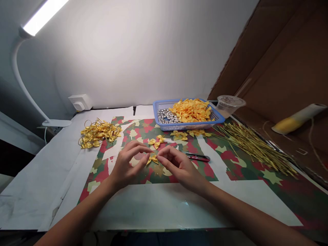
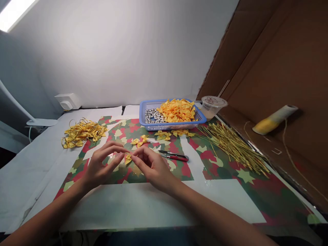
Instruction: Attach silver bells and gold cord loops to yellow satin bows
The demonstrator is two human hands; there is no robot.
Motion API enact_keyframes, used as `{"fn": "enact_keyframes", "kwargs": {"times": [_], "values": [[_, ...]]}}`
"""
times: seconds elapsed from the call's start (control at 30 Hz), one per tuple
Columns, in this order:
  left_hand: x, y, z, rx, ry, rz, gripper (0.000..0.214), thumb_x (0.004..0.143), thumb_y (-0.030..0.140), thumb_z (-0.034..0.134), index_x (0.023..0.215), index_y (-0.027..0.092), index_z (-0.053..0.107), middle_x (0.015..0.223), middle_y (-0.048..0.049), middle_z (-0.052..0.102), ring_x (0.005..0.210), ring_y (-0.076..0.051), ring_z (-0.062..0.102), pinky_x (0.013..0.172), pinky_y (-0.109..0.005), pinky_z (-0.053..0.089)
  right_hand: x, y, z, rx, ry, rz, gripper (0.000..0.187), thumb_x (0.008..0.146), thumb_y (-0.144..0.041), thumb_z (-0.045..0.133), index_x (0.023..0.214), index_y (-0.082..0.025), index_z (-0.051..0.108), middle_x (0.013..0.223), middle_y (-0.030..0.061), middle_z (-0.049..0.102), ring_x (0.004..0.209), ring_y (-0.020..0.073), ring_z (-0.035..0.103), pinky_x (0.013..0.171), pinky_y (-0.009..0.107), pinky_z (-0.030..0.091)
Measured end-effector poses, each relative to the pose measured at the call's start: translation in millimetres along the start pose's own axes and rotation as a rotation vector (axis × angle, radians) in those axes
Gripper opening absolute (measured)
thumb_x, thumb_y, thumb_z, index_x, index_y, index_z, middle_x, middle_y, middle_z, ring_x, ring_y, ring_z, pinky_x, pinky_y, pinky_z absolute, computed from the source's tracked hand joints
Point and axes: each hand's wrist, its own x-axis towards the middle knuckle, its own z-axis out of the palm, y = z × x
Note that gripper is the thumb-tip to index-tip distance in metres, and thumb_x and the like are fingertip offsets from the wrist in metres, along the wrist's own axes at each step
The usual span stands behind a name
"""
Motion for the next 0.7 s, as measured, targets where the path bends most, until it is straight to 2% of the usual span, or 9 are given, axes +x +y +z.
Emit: {"fn": "enact_keyframes", "kwargs": {"times": [0.17, 0.37, 0.5, 0.6, 0.7], "values": [[1.8, 0.1, 1.3, 0.003, 0.028, 0.016, 0.012, 0.083, 0.016, 0.057, 0.073, 0.019, 0.063, 0.073, -0.0023, 0.064, 0.068, -0.016, 0.059, 0.064, -0.029, 0.047, -0.7, -0.2, -0.7, -0.036, 0.01, 0.015, 0.028, 0.087, -0.048, 0.052, 0.085, -0.02, 0.054, 0.065, -0.0044, 0.04, 0.055, 0.0107, 0.034, 0.05, 0.025, 0.028], [3.5, 6.0, -4.8, -0.086, 0.083, -0.167, 0.013, 0.079, 0.017, 0.059, 0.068, 0.022, 0.065, 0.072, -0.0023, 0.064, 0.069, -0.019, 0.058, 0.065, -0.03, 0.044, -0.3, -1.2, -1.0, -0.021, 0.025, 0.013, 0.029, 0.086, -0.049, 0.053, 0.084, -0.02, 0.054, 0.067, -0.0029, 0.043, 0.058, 0.0116, 0.038, 0.052, 0.025, 0.031], [5.0, 5.9, -7.0, -0.13, 0.125, -0.215, 0.012, 0.077, 0.019, 0.06, 0.067, 0.023, 0.065, 0.07, -0.0018, 0.064, 0.069, -0.019, 0.056, 0.067, -0.031, 0.042, 0.0, -0.4, -1.4, -0.027, 0.04, 0.017, 0.029, 0.085, -0.05, 0.053, 0.083, -0.021, 0.054, 0.066, -0.0032, 0.041, 0.058, 0.012, 0.037, 0.052, 0.026, 0.03], [4.6, 4.3, -7.4, -0.124, 0.133, -0.241, 0.011, 0.079, 0.021, 0.058, 0.071, 0.023, 0.066, 0.072, -0.0017, 0.063, 0.07, -0.019, 0.054, 0.067, -0.03, 0.041, 0.0, -0.2, -1.3, -0.006, 0.035, 0.013, 0.027, 0.086, -0.047, 0.054, 0.084, -0.021, 0.054, 0.065, -0.0037, 0.041, 0.058, 0.0118, 0.037, 0.052, 0.025, 0.03], [2.8, 2.9, -7.5, -0.179, 0.114, -0.286, 0.009, 0.08, 0.022, 0.056, 0.083, 0.022, 0.065, 0.081, -0.0021, 0.065, 0.073, -0.018, 0.054, 0.068, -0.03, 0.04, 0.0, -0.7, -0.9, 0.027, 0.025, 0.004, 0.025, 0.087, -0.045, 0.054, 0.084, -0.021, 0.054, 0.066, -0.0039, 0.042, 0.058, 0.0114, 0.037, 0.052, 0.025, 0.03]]}}
